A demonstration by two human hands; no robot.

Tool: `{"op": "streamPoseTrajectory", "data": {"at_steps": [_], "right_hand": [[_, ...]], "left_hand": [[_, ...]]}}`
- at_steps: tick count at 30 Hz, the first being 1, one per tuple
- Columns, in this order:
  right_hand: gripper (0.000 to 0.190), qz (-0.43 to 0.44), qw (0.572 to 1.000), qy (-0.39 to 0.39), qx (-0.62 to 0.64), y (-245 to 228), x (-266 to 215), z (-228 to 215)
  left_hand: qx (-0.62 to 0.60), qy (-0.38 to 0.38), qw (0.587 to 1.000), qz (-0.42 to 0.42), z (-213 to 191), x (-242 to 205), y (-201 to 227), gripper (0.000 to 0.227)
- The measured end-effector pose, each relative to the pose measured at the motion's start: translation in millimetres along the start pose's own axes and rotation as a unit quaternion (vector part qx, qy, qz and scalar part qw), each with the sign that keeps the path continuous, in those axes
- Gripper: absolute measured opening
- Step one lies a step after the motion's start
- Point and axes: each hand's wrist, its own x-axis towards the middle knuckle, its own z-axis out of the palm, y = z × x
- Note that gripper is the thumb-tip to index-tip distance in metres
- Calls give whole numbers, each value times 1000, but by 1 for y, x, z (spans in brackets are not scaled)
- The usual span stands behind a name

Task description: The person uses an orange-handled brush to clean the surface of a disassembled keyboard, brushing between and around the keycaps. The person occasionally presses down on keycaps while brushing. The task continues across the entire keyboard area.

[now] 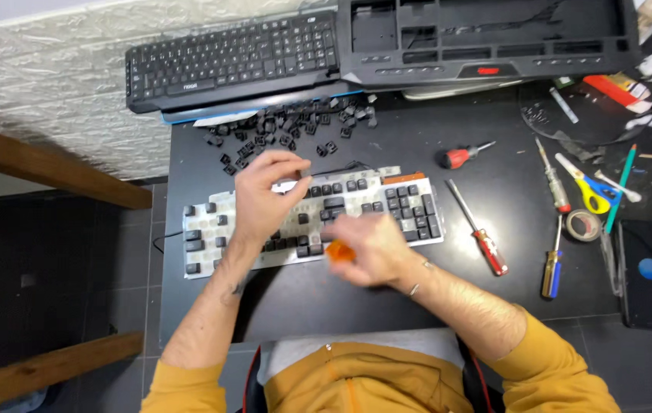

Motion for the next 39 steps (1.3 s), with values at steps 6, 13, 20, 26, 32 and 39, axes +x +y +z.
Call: {"op": "streamPoseTrajectory", "data": {"at_steps": [6, 13, 20, 26, 32, 39], "right_hand": [[28, 89, 981, 131, -111, 26, 5, 1], [22, 31, 975, 165, -147, 21, 13, -8], [20, -54, 981, 148, -112, 7, 19, -4], [11, -14, 971, 179, -156, 28, 15, -15], [9, -34, 978, 170, -113, 23, 13, -7], [11, -26, 971, 201, -128, 33, 14, -14]], "left_hand": [[-79, 34, 994, -67, 10, -26, -9, 28], [25, 8, 1000, 17, 19, -31, -3, 21], [47, -17, 997, 51, 26, -41, -5, 17], [14, 13, 998, 64, 23, -31, 8, 14], [-7, 13, 998, 59, 24, -34, 7, 18], [-118, 16, 991, -55, 25, -37, 9, 22]]}}
